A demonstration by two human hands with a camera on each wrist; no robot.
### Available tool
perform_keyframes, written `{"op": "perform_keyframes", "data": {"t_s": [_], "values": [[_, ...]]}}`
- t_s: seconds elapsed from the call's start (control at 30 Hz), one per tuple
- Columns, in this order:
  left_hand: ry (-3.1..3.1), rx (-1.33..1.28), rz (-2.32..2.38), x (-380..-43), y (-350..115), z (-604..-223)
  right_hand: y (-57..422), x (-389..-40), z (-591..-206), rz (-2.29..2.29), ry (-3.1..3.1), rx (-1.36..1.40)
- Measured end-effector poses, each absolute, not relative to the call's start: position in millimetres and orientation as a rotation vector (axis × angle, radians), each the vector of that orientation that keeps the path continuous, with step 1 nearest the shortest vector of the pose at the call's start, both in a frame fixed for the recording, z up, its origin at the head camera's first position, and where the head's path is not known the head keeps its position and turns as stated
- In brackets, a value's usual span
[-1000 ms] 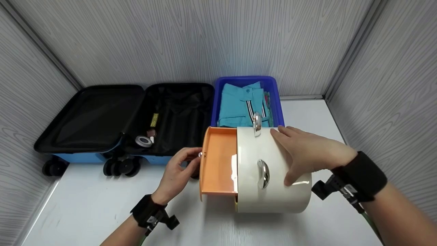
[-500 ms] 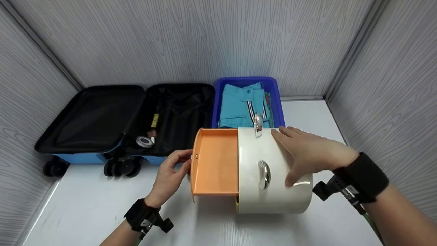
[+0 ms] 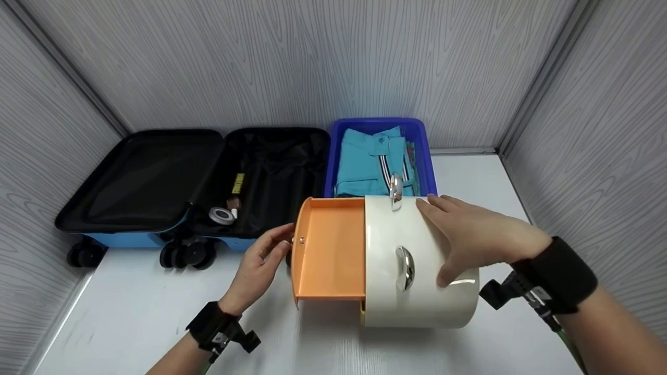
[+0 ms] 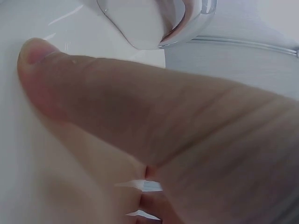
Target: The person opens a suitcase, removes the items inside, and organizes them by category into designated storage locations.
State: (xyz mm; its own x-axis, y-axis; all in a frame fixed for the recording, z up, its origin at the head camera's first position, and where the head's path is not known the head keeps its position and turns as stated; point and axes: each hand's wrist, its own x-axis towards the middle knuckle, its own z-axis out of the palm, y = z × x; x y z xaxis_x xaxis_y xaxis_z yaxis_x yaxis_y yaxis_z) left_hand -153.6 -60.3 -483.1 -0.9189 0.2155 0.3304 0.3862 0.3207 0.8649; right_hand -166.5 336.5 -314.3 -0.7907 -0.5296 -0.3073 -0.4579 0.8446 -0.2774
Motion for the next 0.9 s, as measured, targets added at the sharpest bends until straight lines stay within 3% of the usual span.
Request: {"op": "perform_keyframes", "data": {"t_s": [0.53, 0.9], "values": [[-2.928, -0.112, -0.846, -245.2, -163.7, -473.0, 337.5, -166.7, -316.2, -0.255, 2.660, -0.746], [-3.200, 0.050, -0.599, -276.3, -193.7, -476.3, 337.7, -163.5, -313.1, -0.291, 2.636, -0.702]]}}
